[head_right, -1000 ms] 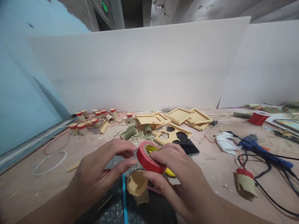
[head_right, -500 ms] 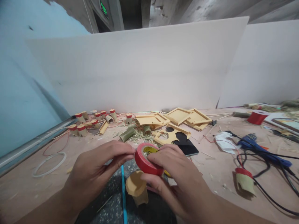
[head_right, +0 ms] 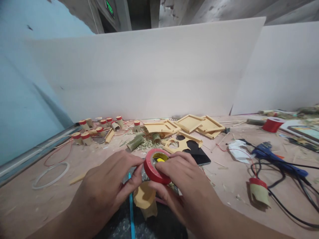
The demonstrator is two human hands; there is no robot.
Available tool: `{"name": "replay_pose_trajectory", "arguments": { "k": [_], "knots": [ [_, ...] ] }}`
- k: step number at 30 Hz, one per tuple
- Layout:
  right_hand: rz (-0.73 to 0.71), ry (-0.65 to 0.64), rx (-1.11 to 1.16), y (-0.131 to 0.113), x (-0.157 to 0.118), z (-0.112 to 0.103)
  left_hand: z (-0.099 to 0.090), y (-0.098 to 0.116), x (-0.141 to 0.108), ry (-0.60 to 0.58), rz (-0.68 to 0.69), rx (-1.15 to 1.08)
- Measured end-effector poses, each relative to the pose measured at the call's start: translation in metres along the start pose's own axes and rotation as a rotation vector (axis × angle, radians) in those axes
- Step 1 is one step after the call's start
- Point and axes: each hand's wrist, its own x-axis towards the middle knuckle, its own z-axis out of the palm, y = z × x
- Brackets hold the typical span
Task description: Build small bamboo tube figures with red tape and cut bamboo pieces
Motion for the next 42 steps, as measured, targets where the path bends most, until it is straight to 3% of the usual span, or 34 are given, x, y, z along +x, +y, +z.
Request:
{"name": "replay_pose_trajectory", "arguments": {
  "k": [7, 13, 18, 22, 31, 42],
  "knots": [
    [0.008, -0.036, 0.105, 0.001, 0.000, -0.001, -0.003, 0.001, 0.004, 0.004, -0.201, -0.112],
    [0.046, -0.036, 0.118, 0.003, -0.001, -0.003, -0.010, -0.025, 0.011, -0.069, -0.215, -0.402],
    [0.065, -0.039, 0.095, 0.003, 0.000, -0.006, -0.016, -0.029, 0.015, 0.043, -0.330, -0.529],
    [0.027, -0.072, 0.157, 0.002, -0.001, -0.003, -0.013, -0.021, 0.012, -0.022, -0.219, -0.543],
    [-0.003, -0.080, 0.137, 0.004, -0.001, -0.002, -0.005, -0.024, 0.005, -0.088, 0.006, -0.295],
    [0.005, -0.078, 0.142, 0.004, -0.002, -0.004, -0.006, -0.021, 0.010, -0.037, 0.149, -0.024]
  ]
}}
